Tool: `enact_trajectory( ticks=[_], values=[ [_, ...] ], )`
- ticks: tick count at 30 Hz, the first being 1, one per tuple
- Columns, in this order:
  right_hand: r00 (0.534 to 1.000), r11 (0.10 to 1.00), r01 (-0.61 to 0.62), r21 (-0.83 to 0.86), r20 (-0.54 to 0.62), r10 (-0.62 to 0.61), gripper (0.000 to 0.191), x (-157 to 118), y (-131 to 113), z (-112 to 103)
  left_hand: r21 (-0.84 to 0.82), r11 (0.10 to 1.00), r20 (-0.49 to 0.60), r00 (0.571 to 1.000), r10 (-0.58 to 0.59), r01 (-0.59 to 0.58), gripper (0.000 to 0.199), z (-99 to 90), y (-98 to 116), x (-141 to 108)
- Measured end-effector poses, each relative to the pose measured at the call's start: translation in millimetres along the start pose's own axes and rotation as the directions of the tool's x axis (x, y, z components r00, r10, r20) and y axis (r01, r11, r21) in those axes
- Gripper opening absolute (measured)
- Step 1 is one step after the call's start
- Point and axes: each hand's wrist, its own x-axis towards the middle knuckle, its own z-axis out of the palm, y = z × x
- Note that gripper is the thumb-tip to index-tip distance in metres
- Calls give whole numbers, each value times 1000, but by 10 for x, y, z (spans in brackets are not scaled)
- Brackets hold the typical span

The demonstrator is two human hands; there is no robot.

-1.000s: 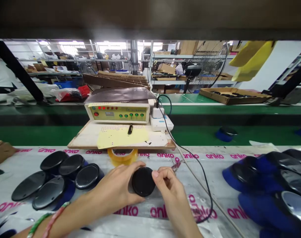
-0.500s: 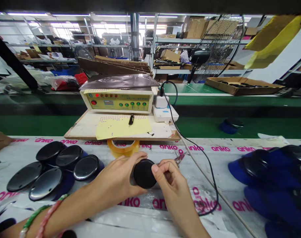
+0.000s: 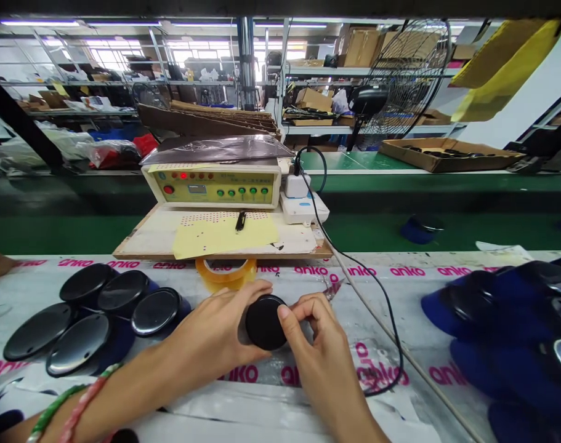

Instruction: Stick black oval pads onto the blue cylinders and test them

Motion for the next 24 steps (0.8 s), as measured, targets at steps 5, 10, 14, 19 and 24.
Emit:
enact_trajectory(
  ticks=[5,10,14,19,24],
  values=[
    [1000,999,0,-55,-12,0,30,-24,16,-12,8,1000,-17,1000,9,-8,73,13,0,-6],
    [986,981,-169,-93,-9,169,37,-11,112,-29,1,1000,7,1000,14,-14,76,-13,7,7],
    [980,980,-197,26,3,197,42,40,135,-9,2,1000,11,999,31,-31,76,-41,15,29],
    [956,993,-111,-33,268,115,46,58,28,30,115,971,-11,977,214,-212,81,29,38,28],
    [940,980,-191,-53,279,198,56,122,19,24,385,889,-80,951,299,-247,76,-332,309,-135]
  ],
)
